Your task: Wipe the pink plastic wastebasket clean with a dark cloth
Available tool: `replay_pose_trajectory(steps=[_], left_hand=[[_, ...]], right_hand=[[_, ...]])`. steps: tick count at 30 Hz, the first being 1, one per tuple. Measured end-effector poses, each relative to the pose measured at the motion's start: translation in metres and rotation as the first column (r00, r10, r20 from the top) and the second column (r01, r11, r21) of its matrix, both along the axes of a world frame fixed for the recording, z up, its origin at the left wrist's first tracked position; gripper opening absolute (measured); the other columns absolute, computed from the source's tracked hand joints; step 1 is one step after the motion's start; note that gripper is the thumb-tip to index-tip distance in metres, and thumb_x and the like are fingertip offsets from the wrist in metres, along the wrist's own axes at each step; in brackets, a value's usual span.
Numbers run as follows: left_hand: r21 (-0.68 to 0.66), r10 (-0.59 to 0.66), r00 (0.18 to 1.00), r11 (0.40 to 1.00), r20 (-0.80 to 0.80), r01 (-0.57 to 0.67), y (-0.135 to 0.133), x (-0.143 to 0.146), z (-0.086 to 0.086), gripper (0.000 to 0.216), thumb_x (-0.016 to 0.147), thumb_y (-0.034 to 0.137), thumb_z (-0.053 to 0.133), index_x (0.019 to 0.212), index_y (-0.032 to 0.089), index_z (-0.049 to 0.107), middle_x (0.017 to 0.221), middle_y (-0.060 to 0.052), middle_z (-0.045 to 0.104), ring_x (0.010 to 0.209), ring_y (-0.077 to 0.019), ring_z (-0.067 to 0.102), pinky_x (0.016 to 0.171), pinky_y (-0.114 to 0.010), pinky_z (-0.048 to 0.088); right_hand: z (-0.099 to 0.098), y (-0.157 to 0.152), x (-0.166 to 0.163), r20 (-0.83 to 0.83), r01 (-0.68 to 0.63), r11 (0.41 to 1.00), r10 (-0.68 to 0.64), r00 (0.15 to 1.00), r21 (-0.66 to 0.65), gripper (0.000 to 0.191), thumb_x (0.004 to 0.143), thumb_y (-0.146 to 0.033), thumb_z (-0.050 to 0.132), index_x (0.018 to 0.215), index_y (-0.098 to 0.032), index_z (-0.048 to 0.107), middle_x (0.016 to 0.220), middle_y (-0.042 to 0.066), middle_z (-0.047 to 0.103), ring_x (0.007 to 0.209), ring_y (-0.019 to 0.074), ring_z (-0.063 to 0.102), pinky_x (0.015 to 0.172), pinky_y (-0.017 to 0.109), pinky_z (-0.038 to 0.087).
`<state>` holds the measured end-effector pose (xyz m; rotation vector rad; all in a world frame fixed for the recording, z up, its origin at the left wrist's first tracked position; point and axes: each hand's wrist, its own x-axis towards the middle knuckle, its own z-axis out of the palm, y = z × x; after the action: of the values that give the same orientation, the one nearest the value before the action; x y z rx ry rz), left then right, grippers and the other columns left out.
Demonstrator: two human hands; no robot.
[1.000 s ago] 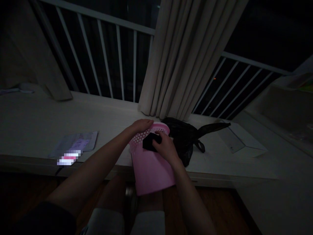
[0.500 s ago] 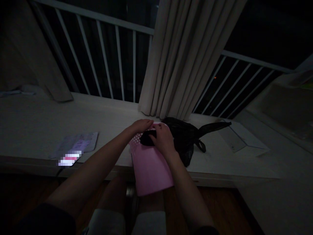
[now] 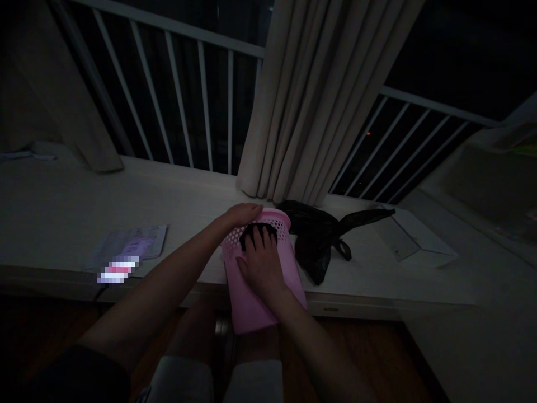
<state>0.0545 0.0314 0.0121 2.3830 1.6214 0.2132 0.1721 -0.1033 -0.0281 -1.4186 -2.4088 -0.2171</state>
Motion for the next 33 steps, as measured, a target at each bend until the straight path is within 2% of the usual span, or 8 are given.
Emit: replay_pose_trajectory(steps=[6, 10, 13, 16, 19, 24, 29, 33], left_hand=[[0.039, -0.065, 0.996, 0.997, -0.054, 0.068, 0.000, -0.006, -0.001, 0.053, 0.100, 0.035, 0.014, 0.118, 0.016, 0.061, 0.128, -0.011, 0.062, 0.116, -0.0212, 0.058, 0.095, -0.030, 0.043], [0.051, -0.112, 0.992, 0.992, -0.053, 0.115, 0.004, -0.009, -0.006, 0.046, 0.099, 0.032, 0.021, 0.117, 0.016, 0.060, 0.128, -0.012, 0.062, 0.115, -0.0221, 0.058, 0.093, -0.031, 0.044], [0.021, -0.075, 0.997, 0.997, -0.005, 0.075, 0.007, -0.011, -0.008, 0.048, 0.099, 0.033, 0.018, 0.118, 0.015, 0.059, 0.128, -0.013, 0.062, 0.115, -0.0222, 0.059, 0.092, -0.031, 0.045], [-0.024, -0.024, 0.999, 0.999, 0.023, 0.024, 0.009, -0.013, -0.009, 0.052, 0.100, 0.034, 0.014, 0.120, 0.014, 0.058, 0.130, -0.013, 0.061, 0.118, -0.0211, 0.057, 0.095, -0.030, 0.042], [-0.043, -0.024, 0.999, 0.999, 0.043, 0.025, 0.007, -0.015, -0.008, 0.054, 0.100, 0.038, 0.016, 0.122, 0.014, 0.059, 0.132, -0.014, 0.060, 0.119, -0.0208, 0.056, 0.097, -0.029, 0.041], [-0.088, 0.033, 0.994, 0.996, 0.105, -0.024, 0.003, -0.015, -0.005, 0.064, 0.097, 0.053, 0.016, 0.116, 0.015, 0.064, 0.129, -0.013, 0.062, 0.118, -0.0234, 0.058, 0.096, -0.030, 0.041], [-0.089, 0.041, 0.992, 0.996, 0.115, -0.031, 0.001, -0.012, -0.003, 0.066, 0.096, 0.054, 0.016, 0.116, 0.014, 0.065, 0.128, -0.014, 0.063, 0.117, -0.0237, 0.058, 0.095, -0.030, 0.042], [-0.086, 0.046, 0.994, 0.996, 0.103, -0.037, 0.002, -0.011, -0.004, 0.067, 0.096, 0.055, 0.016, 0.119, 0.014, 0.064, 0.128, -0.014, 0.062, 0.117, -0.0237, 0.059, 0.095, -0.031, 0.042]], right_hand=[[0.007, 0.012, 0.002, 0.062, -0.071, 0.994, 0.076, 0.995, -0.077, 0.070, 0.089, -0.055, 0.052, 0.143, -0.013, 0.042, 0.154, 0.021, 0.030, 0.143, 0.0404, 0.021, 0.113, 0.059, 0.022], [0.013, 0.024, 0.007, 0.055, 0.005, 0.993, 0.001, 0.999, -0.115, 0.073, 0.090, -0.056, 0.048, 0.146, -0.011, 0.038, 0.155, 0.023, 0.025, 0.143, 0.0407, 0.021, 0.112, 0.057, 0.023], [0.014, 0.022, 0.005, 0.031, 0.018, 0.995, -0.015, 0.999, -0.094, 0.077, 0.088, -0.060, 0.050, 0.146, -0.011, 0.038, 0.154, 0.023, 0.027, 0.142, 0.0409, 0.022, 0.111, 0.059, 0.023], [0.010, 0.011, -0.002, 0.046, -0.104, 0.993, 0.106, 0.993, -0.053, 0.077, 0.083, -0.065, 0.052, 0.142, -0.017, 0.044, 0.152, 0.019, 0.033, 0.141, 0.0402, 0.022, 0.113, 0.060, 0.017], [0.007, 0.001, -0.006, 0.069, -0.190, 0.981, 0.193, 0.979, -0.046, 0.073, 0.082, -0.066, 0.053, 0.138, -0.018, 0.049, 0.150, 0.016, 0.038, 0.141, 0.0392, 0.023, 0.114, 0.059, 0.014], [0.006, -0.001, -0.009, 0.065, -0.177, 0.984, 0.179, 0.982, -0.033, 0.072, 0.080, -0.063, 0.060, 0.136, -0.020, 0.051, 0.150, 0.016, 0.038, 0.141, 0.0376, 0.024, 0.114, 0.059, 0.015], [0.005, -0.008, -0.015, 0.108, -0.198, 0.978, 0.204, 0.973, -0.060, 0.079, 0.075, -0.067, 0.063, 0.136, -0.018, 0.050, 0.151, 0.017, 0.036, 0.140, 0.0397, 0.024, 0.113, 0.060, 0.016], [0.004, -0.010, -0.020, 0.124, -0.239, 0.969, 0.246, 0.961, -0.063, 0.073, 0.075, -0.065, 0.064, 0.130, -0.018, 0.056, 0.149, 0.016, 0.039, 0.140, 0.0380, 0.026, 0.114, 0.058, 0.018]])
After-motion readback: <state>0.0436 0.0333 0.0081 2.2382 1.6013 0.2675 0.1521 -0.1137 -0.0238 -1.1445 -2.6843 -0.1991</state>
